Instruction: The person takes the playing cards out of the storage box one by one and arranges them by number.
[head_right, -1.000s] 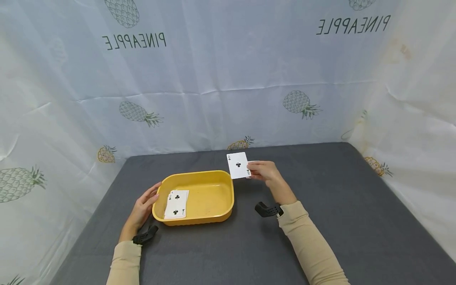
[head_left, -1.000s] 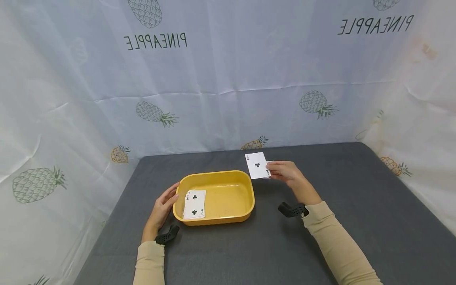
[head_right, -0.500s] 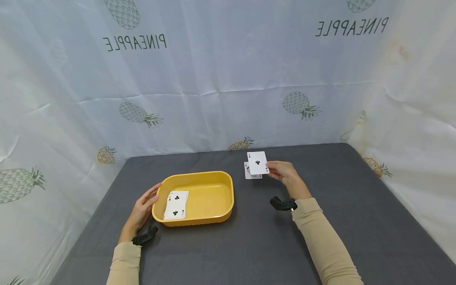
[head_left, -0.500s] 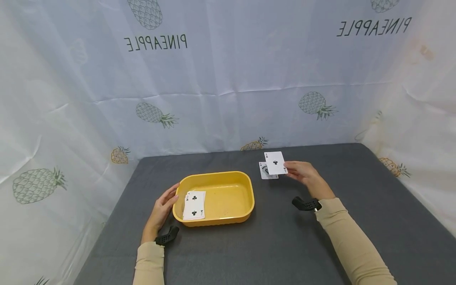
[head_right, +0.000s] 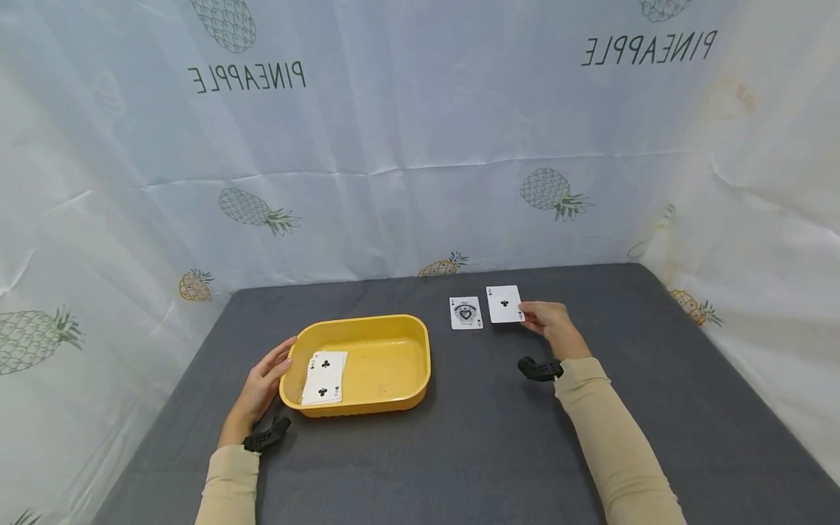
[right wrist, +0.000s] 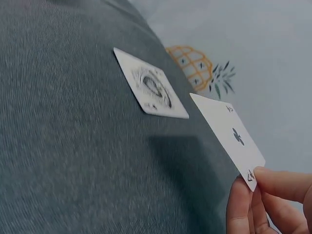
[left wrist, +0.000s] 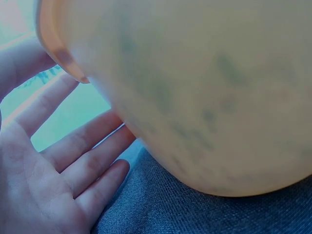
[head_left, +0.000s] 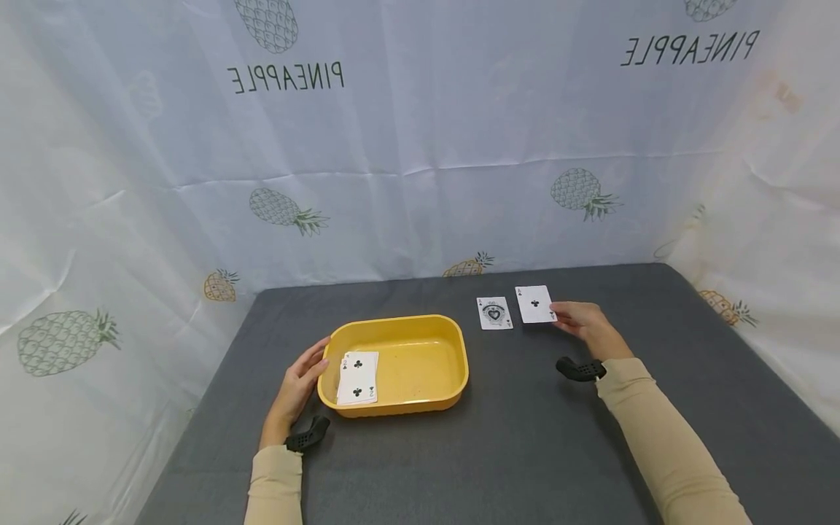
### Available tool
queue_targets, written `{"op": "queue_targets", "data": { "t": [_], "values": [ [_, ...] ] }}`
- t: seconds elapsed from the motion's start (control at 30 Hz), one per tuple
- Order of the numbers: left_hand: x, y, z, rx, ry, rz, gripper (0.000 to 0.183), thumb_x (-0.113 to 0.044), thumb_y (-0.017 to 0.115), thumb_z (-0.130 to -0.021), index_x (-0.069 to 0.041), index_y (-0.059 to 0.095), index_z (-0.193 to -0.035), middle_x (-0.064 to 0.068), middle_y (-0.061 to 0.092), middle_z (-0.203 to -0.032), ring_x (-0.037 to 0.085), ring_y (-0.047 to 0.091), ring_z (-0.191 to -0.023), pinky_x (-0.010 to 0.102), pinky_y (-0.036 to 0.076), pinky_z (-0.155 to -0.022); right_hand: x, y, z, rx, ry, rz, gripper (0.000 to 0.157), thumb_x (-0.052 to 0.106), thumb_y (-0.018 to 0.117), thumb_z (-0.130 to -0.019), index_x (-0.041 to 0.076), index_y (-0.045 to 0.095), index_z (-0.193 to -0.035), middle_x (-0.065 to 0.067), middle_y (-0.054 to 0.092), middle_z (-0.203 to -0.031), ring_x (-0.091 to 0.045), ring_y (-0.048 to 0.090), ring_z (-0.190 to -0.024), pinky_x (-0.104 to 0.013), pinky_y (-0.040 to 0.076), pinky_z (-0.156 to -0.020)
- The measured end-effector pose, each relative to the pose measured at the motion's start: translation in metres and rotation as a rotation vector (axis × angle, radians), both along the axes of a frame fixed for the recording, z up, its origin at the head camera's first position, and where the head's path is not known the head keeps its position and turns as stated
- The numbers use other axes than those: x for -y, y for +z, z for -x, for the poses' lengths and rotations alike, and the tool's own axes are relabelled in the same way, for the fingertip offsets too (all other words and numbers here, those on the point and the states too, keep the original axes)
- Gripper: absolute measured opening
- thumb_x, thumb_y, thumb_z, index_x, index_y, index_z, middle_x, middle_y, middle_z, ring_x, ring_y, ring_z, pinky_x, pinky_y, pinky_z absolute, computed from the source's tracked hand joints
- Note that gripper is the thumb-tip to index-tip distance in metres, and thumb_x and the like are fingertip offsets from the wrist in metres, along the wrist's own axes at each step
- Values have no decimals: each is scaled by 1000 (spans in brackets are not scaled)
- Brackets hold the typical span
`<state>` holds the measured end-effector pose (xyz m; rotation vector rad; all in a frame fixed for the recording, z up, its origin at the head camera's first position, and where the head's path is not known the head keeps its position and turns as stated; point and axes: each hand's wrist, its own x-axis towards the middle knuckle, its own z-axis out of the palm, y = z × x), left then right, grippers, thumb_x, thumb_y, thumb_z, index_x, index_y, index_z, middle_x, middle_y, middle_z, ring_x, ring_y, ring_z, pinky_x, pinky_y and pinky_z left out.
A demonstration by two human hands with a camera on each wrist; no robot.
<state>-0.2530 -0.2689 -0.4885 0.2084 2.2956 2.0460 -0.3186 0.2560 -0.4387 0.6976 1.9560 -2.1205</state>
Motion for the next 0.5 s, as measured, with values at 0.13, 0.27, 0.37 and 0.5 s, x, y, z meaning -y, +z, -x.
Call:
{"op": "queue_targets", "data": {
  "t": [0.13,0.27,0.37,0.5],
  "values": [
    [1,-1,1,-17,-19,-13,53,-16,51,-99,1,34,-147,-24,56,-117,-8,57,-109,10,47,-89,-5,-3,4,14,-9,-38,17,2,61,-90,14,63,-77,9,61,-57,-1,60,-55,-16,53,-56],
    [3,-4,3,-39,-40,-47,54,-14,51,-99,4,32,-147,-23,57,-120,-7,58,-110,11,48,-89,-5,-5,8,49,-36,-106,27,4,61,-91,2,60,-117,10,59,-58,-1,59,-55,-15,53,-57],
    [5,-6,4,-53,-51,-65,54,-13,50,-100,5,32,-147,-23,59,-121,-6,58,-111,12,49,-89,-5,-6,10,68,-48,-154,50,6,60,-92,-5,46,-138,11,57,-58,0,57,-56,-15,52,-57],
    [6,-8,5,-44,-45,-56,54,-14,50,-100,3,32,-147,-25,59,-120,-7,58,-111,12,48,-89,-5,-10,12,70,-38,-172,55,6,59,-92,-7,40,-142,11,56,-58,0,57,-55,-15,52,-57]
  ]
}}
